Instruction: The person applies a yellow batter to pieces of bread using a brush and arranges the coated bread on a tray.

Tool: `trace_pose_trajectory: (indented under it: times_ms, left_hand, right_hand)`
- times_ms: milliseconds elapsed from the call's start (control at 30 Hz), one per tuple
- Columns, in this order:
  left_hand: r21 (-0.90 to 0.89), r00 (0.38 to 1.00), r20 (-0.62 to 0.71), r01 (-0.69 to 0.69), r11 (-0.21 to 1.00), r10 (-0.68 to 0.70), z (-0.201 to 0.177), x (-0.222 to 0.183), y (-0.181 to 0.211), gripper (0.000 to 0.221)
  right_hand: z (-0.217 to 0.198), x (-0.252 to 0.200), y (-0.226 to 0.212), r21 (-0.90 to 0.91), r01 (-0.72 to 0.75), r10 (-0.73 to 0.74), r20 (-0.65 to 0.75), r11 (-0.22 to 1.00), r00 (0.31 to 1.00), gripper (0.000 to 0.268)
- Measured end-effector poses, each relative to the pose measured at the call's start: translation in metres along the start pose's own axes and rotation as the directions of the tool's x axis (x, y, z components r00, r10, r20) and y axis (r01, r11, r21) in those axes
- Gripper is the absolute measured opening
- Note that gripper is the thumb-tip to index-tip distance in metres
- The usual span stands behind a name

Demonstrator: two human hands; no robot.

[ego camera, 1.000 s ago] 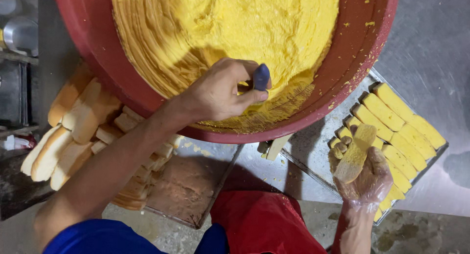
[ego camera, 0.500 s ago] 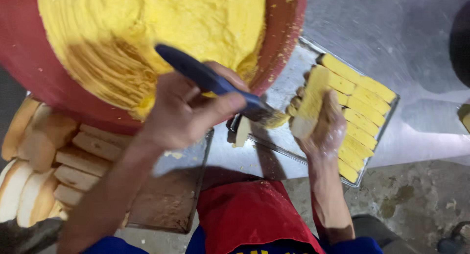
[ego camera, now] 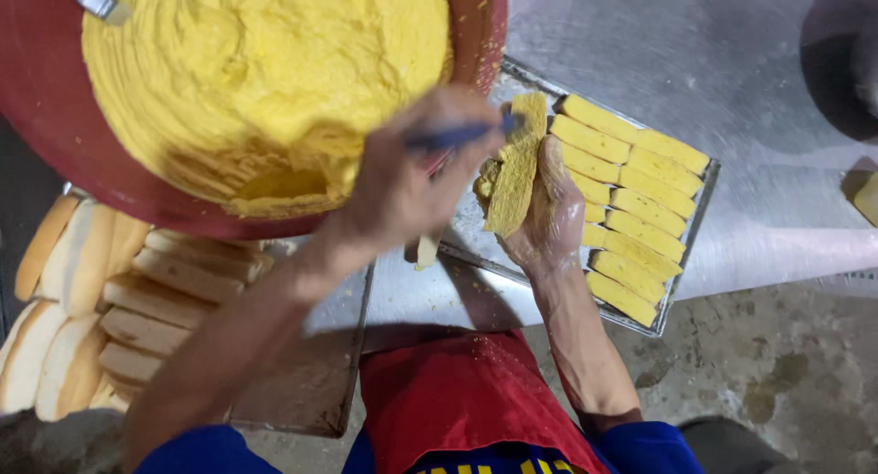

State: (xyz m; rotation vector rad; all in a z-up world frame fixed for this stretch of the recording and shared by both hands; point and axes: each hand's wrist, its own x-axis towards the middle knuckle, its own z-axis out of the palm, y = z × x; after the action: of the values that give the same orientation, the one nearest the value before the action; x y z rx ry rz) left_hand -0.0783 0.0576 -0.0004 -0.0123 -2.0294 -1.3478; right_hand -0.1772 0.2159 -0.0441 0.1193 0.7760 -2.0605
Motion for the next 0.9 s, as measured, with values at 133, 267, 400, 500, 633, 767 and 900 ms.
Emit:
trace_pose_trajectory:
  times_ms: [133,267,400,500,633,767,900]
  left_hand:
    - [0.017,0.969,0.148,-0.204,0.979,0.199,0.022,-0.045,0.047,0.014]
    - [-0.222,0.962,0.259,0.142,0.965,-0.082,-0.012,-0.016,-0.007,0.006]
    - [0.001,0.985,-0.006,-0.172,0.985,0.172,-0.016,-0.001,-0.025,0.009]
    - [-0.04,1.0,0.001,-0.02,0.999,0.02,0.003,-0.018,-0.015,0.01]
    - [-0.108,0.983,-0.151,0.085,0.991,-0.101,-0.033,0.009,-0.037,0.01]
    - [-0.397,0.92,-0.108,0.307,0.865,-0.376,-0.081,0.015,-0.025,0.017]
    - [-0.105,0.972,-0.063,0.219,0.97,-0.226,-0.122,-0.01,-0.023,0.017]
  right_hand:
    - [-0.026,0.008,-0.017,-0.168,0.183,-0.158,0.154,0.969,0.975,0.051]
    - [-0.034,-0.014,0.009,-0.163,-0.03,0.021,-0.059,0.986,0.998,0.046]
    - [-0.034,-0.007,0.011,-0.126,-0.097,0.109,0.093,0.987,0.99,0.047]
    - [-0.042,-0.004,0.002,-0.212,-0.123,0.114,-0.054,0.969,0.992,0.049]
    - [-0.042,-0.016,0.004,-0.239,-0.178,0.187,0.016,0.954,0.982,0.053]
    - [-0.039,-0.022,-0.003,-0.23,-0.161,0.165,-0.001,0.96,0.986,0.064]
    - [-0.075,-0.031,-0.021,-0.146,-0.204,0.231,0.196,0.968,0.953,0.067]
